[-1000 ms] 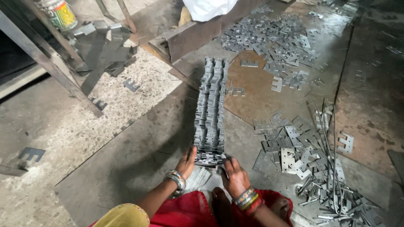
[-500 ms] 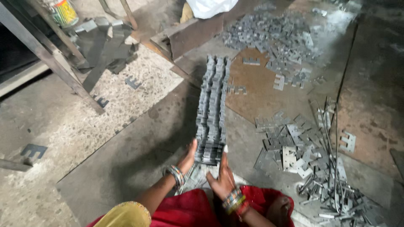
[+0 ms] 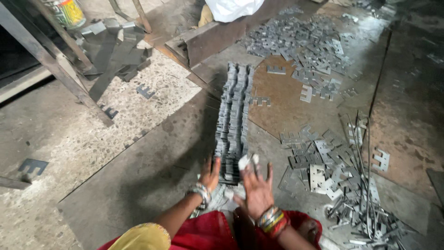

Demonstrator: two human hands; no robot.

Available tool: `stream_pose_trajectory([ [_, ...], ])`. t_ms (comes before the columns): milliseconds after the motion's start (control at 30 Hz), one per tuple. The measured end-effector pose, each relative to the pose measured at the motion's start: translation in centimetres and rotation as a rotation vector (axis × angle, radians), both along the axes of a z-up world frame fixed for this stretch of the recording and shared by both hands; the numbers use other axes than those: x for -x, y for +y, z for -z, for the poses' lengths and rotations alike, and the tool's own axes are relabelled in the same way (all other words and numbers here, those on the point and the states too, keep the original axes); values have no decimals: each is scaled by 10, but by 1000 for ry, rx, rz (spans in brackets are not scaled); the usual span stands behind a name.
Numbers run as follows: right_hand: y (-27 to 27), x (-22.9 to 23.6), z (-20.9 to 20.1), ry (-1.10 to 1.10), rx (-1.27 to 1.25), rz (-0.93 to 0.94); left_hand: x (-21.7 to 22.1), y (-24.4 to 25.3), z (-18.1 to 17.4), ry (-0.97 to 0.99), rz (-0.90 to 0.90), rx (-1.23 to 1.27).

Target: The person picks up small metal brackets from a pile on the floor and stacks them neatly into a growing column. The person continues this repetitive stacking process throughout the clip.

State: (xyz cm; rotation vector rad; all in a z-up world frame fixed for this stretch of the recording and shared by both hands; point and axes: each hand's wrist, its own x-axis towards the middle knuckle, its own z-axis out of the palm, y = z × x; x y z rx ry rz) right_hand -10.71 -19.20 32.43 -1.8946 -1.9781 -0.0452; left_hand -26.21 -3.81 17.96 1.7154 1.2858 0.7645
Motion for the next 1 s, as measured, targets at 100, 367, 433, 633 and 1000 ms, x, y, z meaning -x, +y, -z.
stream_pose_trajectory([
  [100,6,1,3,-113,270,-13,-3,4,-2,98,11,90],
  [367,6,7,-15,-200,503,-23,1,10,-2,229,41,-112],
  [433,10,6,-16,-227,470,15,1,7,1,313,57,-125],
  [633,3,-9,0,-66,157,-76,10,6,-14,230,116,-152],
  [1000,25,9,57,798,-74,65,-9,20,-25,-221,127,209],
])
